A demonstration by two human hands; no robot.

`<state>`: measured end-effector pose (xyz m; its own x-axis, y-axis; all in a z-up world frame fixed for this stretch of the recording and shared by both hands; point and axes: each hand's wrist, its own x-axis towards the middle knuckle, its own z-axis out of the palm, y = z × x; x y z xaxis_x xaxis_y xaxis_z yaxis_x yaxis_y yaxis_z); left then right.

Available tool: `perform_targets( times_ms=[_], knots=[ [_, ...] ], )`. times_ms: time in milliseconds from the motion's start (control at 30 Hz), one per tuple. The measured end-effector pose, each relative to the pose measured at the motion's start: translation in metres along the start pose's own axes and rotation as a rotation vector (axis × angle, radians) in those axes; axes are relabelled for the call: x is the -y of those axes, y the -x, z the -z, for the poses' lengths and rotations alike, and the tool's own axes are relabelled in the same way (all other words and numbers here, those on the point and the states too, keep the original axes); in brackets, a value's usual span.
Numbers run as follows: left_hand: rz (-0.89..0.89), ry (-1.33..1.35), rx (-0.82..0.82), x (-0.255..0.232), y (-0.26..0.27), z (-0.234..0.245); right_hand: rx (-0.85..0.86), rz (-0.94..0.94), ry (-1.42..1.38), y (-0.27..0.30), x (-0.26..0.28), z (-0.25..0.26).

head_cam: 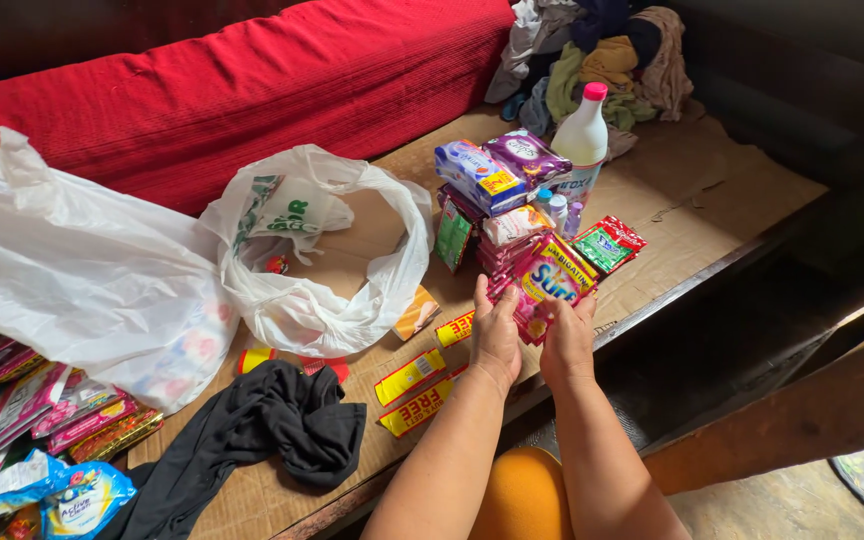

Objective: The person uses scissors to cut open small pink detergent packets on a wooden bench. They handle each packet individually, cut the top, and place the opened packets into a pile. The workspace contains multiple detergent packets, plastic bags, and other household items.

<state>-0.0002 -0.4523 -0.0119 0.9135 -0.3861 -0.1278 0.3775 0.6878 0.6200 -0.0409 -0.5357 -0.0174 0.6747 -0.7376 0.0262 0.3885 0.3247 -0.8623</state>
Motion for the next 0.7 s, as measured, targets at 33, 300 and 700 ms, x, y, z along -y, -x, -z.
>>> perform_targets(
  times_ms=[33, 300, 700],
  knots=[
    [0.028, 0.009, -0.011, 0.005, -0.006, 0.003, -0.038, -0.041, 0.006, -0.004, -0.004, 0.006],
    [0.093, 0.034, 0.188, 0.031, -0.04, 0.025, -0.168, -0.115, 0.042, -0.023, -0.009, 0.029],
    [0.196, -0.129, 0.053, 0.048, -0.083, 0.029, -0.166, -0.031, 0.19, -0.05, 0.001, 0.031]
  ],
)
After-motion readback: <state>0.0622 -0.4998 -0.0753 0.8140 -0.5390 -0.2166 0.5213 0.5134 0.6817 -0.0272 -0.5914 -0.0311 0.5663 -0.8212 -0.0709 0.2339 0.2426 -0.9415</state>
